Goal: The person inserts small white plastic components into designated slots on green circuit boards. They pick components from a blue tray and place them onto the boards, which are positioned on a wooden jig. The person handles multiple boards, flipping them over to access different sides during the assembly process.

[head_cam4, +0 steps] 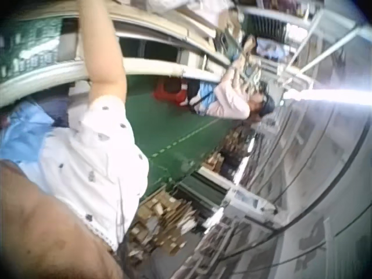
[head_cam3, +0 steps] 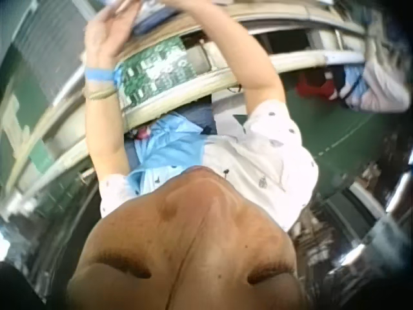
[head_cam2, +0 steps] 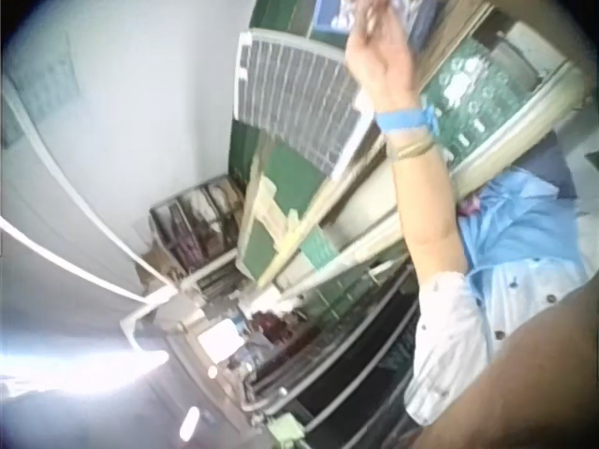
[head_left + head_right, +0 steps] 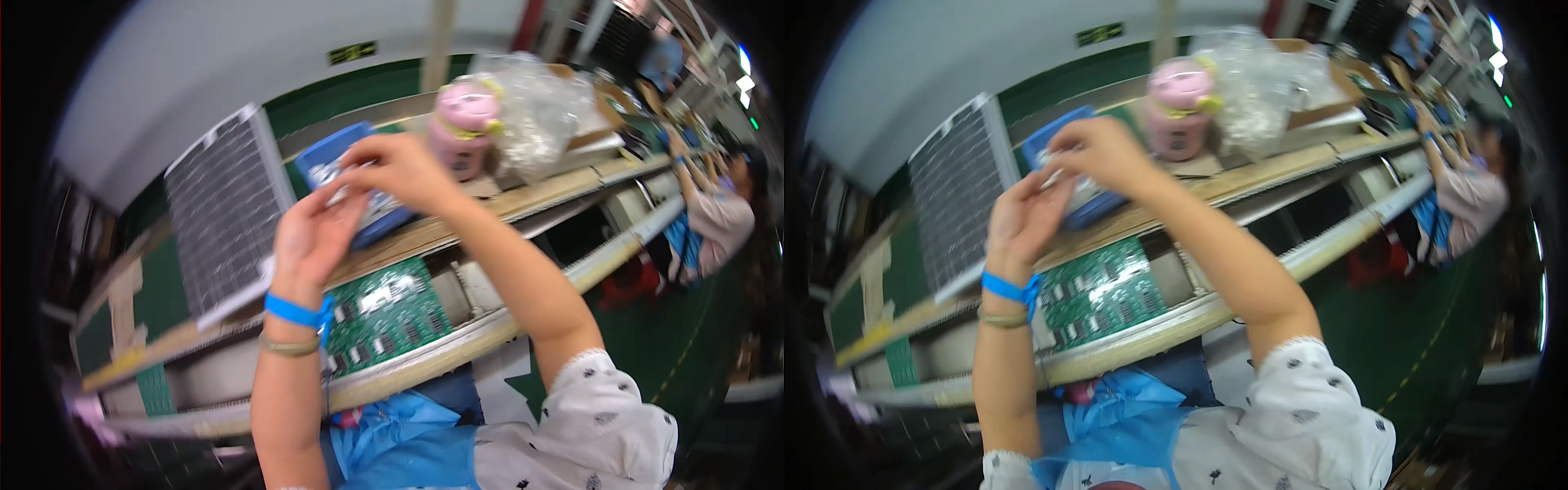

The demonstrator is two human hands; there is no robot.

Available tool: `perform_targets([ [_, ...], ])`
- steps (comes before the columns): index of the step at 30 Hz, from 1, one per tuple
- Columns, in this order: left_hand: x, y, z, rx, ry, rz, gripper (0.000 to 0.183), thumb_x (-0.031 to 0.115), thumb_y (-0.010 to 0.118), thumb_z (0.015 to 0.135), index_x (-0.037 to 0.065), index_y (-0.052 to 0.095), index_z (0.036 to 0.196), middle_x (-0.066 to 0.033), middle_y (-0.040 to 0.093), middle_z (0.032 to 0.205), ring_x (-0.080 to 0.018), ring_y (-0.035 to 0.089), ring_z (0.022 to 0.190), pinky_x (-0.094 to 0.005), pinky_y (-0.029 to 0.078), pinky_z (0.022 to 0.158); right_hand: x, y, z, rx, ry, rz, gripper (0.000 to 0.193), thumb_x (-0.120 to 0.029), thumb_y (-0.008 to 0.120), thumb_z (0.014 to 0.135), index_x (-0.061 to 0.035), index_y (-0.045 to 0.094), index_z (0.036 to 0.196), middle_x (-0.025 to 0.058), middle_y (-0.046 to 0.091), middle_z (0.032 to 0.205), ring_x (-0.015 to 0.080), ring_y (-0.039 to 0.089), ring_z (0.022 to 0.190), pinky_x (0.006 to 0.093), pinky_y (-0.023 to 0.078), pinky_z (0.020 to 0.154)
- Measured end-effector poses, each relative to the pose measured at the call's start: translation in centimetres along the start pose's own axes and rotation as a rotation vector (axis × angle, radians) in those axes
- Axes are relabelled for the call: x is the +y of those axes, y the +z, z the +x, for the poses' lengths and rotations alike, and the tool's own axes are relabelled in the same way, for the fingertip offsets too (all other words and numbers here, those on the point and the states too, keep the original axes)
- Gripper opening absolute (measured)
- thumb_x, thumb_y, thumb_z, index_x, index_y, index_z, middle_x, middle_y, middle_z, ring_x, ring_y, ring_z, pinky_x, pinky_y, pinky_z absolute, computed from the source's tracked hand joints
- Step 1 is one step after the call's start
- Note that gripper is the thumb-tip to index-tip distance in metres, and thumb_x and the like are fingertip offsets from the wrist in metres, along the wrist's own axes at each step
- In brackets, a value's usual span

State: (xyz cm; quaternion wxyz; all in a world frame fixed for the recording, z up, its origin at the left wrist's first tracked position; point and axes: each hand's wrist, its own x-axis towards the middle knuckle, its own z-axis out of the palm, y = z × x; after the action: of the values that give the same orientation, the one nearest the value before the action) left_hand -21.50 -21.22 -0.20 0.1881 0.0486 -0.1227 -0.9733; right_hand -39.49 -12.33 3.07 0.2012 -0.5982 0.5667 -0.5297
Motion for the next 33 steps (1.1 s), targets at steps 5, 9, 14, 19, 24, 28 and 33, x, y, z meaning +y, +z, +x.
perform_targets([
  [5,-3.9,3.0,-2.6,0.255,0.182,0.414,0.038,0.008,0.048,0.108,-0.015,0.046,0.137,-0.0299,0.059,0.132,-0.033,0.064,0.122,-0.039,0.057,0.106,0.3,-1.4,-3.6,0.039,0.475,0.886,0.027,-0.02,0.071,0.099,-0.0036,0.063,0.12,-0.0022,0.061,0.092,0.0056,0.056,0.077,0.0193,0.046,0.064],
  [9,-4.7,2.3,-4.6,0.168,0.17,0.502,0.032,0.015,0.049,0.109,-0.008,0.054,0.131,-0.0281,0.064,0.129,-0.0294,0.067,0.118,-0.037,0.058,0.104,2.0,-2.0,-6.5,-0.066,0.519,1.652,0.015,-0.017,0.06,0.105,-0.0047,0.057,0.114,-0.0008,0.054,0.091,0.0063,0.047,0.073,0.02,0.04,0.06],
  [14,-5.2,0.8,-6.6,0.079,0.153,0.542,0.027,0.022,0.054,0.108,-0.001,0.06,0.123,-0.0181,0.068,0.121,-0.0175,0.07,0.104,-0.0314,0.061,0.094,2.4,-1.4,-8.7,-0.013,0.557,1.936,0.014,-0.018,0.056,0.107,-0.0049,0.056,0.106,0.0012,0.051,0.089,0.0076,0.046,0.069,0.0231,0.035,0.058],
  [19,-5.1,-0.4,-8.2,0.055,0.125,0.604,0.026,0.022,0.06,0.106,0.003,0.061,0.123,-0.01,0.068,0.109,-0.0092,0.065,0.085,-0.0242,0.059,0.079,2.3,-0.9,-9.5,-0.077,0.614,1.938,0.014,-0.015,0.051,0.105,-0.0019,0.053,0.101,0.0033,0.053,0.09,0.0073,0.044,0.064,0.0229,0.034,0.055],
  [24,-4.7,-1.4,-9.5,0.162,0.111,0.704,0.025,0.011,0.065,0.101,-0.001,0.068,0.121,-0.02,0.068,0.126,-0.0186,0.072,0.104,-0.0291,0.062,0.093,3.1,-1.5,-10.6,-0.012,0.643,1.781,0.017,-0.017,0.053,0.106,0.0003,0.052,0.102,0.0065,0.059,0.097,0.0054,0.045,0.063,0.0195,0.034,0.052],
  [28,-4.7,-0.9,-10.1,0.218,0.102,0.788,0.027,0.006,0.067,0.098,-0.004,0.066,0.123,-0.02,0.07,0.123,-0.0203,0.072,0.106,-0.0299,0.061,0.094,4.3,-2.1,-11.0,0.017,0.599,1.646,0.018,-0.017,0.057,0.106,0.0009,0.052,0.106,0.0081,0.061,0.1,0.0043,0.045,0.065,0.0177,0.036,0.052],
  [33,-5.2,-1.0,-10.5,0.27,0.067,1.046,0.032,0.001,0.072,0.093,-0.006,0.066,0.124,-0.018,0.071,0.12,-0.0221,0.072,0.106,-0.0308,0.061,0.093,4.1,-2.3,-11.1,0.004,0.536,1.575,0.02,-0.017,0.058,0.106,0.0019,0.052,0.107,0.0089,0.06,0.101,0.004,0.044,0.065,0.0174,0.036,0.051],
])
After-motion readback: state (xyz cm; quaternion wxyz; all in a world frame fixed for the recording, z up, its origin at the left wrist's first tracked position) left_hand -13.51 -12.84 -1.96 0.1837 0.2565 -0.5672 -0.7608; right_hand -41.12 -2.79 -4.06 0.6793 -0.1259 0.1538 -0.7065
